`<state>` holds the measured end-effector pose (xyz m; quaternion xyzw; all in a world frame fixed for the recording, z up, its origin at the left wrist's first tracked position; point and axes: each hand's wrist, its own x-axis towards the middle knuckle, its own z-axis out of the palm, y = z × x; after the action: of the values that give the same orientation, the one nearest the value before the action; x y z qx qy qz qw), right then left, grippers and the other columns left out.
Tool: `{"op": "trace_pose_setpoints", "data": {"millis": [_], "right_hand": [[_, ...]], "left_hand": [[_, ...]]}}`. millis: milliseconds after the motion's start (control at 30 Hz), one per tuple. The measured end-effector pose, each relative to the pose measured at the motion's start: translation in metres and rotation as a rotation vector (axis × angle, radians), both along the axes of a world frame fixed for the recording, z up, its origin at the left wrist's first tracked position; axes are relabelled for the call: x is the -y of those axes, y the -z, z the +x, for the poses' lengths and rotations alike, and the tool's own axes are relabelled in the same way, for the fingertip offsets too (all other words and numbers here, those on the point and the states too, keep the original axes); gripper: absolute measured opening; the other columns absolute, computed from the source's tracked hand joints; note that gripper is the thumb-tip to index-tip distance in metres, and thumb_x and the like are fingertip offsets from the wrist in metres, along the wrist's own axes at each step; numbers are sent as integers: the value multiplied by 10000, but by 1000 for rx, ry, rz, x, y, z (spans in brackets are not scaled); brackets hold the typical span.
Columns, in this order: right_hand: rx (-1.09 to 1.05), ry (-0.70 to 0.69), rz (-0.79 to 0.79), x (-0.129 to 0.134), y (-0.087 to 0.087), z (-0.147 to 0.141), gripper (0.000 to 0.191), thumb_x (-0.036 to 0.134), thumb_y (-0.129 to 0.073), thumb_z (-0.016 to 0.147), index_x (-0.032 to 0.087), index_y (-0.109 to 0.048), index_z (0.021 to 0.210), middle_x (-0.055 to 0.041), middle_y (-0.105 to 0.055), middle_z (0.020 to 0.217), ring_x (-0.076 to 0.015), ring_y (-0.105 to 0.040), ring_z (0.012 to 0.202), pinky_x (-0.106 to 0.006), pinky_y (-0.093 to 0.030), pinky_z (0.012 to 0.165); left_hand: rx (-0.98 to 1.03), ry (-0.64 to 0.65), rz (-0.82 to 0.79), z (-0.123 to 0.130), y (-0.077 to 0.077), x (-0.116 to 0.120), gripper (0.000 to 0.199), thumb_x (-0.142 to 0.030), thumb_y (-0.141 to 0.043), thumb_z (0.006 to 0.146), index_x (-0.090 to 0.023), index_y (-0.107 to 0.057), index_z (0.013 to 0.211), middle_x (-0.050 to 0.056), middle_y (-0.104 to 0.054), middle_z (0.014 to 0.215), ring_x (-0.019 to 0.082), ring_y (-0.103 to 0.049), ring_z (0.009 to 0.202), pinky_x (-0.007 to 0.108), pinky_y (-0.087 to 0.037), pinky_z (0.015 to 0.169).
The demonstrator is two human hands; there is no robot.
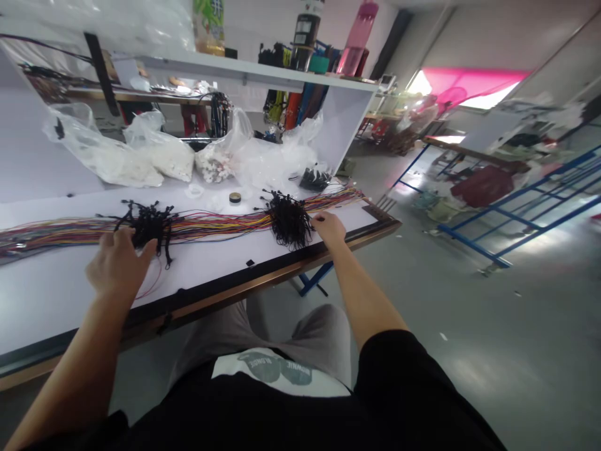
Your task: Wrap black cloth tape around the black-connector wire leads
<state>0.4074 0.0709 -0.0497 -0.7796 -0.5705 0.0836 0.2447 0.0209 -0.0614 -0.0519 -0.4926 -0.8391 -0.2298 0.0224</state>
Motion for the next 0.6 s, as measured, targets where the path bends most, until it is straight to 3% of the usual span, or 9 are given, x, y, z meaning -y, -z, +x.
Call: {"op": "trace_pose_setpoints", "data": {"millis": [100, 167, 300, 400, 500, 600], "right_hand": [[-104, -33, 169, -2, 0, -4, 185, 324, -551, 735, 221, -691, 800, -28, -716, 868, -206, -627, 834, -316, -441, 749], [-180, -75, 274, -5, 2, -9, 201, 326, -533, 748, 204, -683, 805, -26, -710, 872, -184, -619, 835, -292, -444, 762], [-302, -149, 431, -1, 14, -28, 245, 320, -478, 776, 165, -665, 807, -41, -698, 854, -169, -609, 844, -279, -452, 786], [-344, -219, 475, 15, 28, -53, 255, 349, -480, 782, 176, -666, 772, -29, -694, 807, -171, -607, 789, -286, -454, 758], [-330, -288, 471, 38, 40, -78, 243, 364, -502, 786, 197, -678, 777, -20, -701, 777, -174, -609, 734, -287, -445, 718], [-254, -353, 459, 56, 44, -94, 180, 344, -564, 767, 217, -691, 753, -25, -716, 789, -194, -622, 792, -309, -404, 788]], "left_hand": [[104, 162, 156, 24, 0, -5, 401, -401, -498, 800, -156, -589, 1104, 137, -633, 1104, 331, -598, 1032, 432, -483, 840], [278, 277, 219, 42, 3, -10, 302, -359, -541, 753, -166, -632, 967, 71, -667, 926, 225, -625, 826, 344, -495, 767], [842, 458, 195, 92, 4, -28, 156, -272, -593, 703, -170, -633, 813, -7, -627, 720, 106, -533, 574, 221, -444, 549], [1328, 484, 26, 137, -2, -51, 81, -90, -577, 703, -140, -593, 765, -41, -553, 585, 60, -488, 469, 193, -429, 525], [1426, 528, -52, 172, -10, -84, 44, -114, -627, 735, -124, -585, 729, -18, -568, 565, 86, -564, 503, 229, -487, 581], [1453, 490, -95, 185, -12, -112, 138, -164, -668, 745, -116, -565, 667, -30, -510, 468, 84, -518, 444, 248, -488, 567]]}}
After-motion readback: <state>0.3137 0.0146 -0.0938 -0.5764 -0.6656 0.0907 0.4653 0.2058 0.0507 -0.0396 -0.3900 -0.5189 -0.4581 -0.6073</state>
